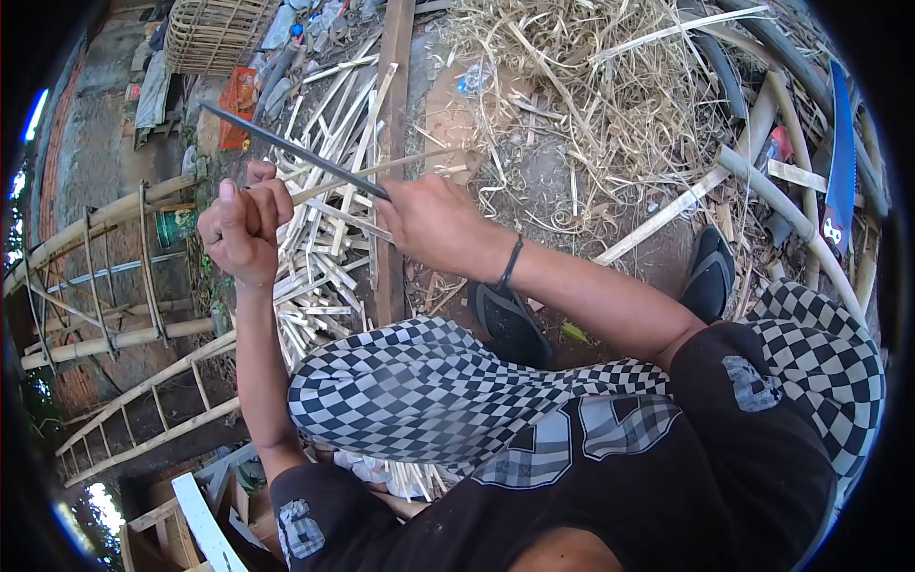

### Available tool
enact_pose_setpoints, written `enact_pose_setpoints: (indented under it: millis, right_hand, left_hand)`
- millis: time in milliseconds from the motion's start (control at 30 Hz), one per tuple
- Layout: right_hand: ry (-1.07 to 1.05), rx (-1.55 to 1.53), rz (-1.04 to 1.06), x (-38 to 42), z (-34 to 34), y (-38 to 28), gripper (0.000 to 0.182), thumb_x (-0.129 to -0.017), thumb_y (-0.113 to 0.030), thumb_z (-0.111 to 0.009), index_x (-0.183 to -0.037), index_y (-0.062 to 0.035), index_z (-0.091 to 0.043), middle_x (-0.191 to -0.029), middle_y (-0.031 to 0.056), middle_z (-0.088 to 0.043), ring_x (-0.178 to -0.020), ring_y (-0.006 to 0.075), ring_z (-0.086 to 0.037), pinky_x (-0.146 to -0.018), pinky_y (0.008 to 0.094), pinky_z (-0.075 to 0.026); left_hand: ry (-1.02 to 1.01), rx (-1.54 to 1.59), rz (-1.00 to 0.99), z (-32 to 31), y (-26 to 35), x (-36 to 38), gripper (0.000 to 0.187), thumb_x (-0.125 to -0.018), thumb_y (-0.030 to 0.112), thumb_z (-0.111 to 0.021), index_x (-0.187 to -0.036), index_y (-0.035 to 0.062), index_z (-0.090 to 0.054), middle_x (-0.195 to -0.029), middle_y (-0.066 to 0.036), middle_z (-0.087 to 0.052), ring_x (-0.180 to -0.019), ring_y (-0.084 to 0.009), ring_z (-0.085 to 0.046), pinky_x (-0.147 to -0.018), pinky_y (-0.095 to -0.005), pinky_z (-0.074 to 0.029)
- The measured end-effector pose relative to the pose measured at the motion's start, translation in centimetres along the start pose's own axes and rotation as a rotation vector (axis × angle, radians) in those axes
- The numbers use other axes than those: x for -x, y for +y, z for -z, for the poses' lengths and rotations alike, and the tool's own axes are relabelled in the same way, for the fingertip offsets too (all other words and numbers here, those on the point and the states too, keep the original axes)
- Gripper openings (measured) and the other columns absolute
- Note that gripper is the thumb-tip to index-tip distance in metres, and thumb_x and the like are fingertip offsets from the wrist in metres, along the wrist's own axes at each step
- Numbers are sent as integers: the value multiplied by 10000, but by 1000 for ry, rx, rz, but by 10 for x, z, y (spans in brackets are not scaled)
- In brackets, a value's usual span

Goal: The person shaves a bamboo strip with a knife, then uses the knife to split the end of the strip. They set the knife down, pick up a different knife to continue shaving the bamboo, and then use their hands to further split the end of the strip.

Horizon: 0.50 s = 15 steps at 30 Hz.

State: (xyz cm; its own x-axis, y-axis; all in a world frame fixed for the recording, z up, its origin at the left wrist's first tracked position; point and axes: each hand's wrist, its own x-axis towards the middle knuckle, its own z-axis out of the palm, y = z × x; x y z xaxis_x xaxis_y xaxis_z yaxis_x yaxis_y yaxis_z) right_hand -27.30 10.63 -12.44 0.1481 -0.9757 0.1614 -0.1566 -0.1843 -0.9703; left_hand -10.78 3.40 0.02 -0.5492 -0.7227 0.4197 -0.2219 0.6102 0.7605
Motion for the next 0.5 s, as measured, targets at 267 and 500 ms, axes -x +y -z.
enact_pose_setpoints:
  millis: [267,500]
  right_hand:
    - [10,110,50,7,1,-14,234,-935,-171,-540,-911,39,-641,-704,262,-635,-726,449,-654,-706,514,-531]
    - [-105,142,37,12,-12,-7,234,-924,-164,-524,-918,38,-643,-710,271,-640,-743,445,-664,-716,508,-540]
  left_hand:
    - [-29,33,36,3,-2,8,562,-1050,218,-356,-514,119,-215,-417,7,-249,-390,-124,-313,-814,-386,-369]
    - [-220,-259,-45,-6,-14,17,544,-1035,170,-411,-516,101,-266,-431,8,-289,-401,-118,-321,-781,-379,-384]
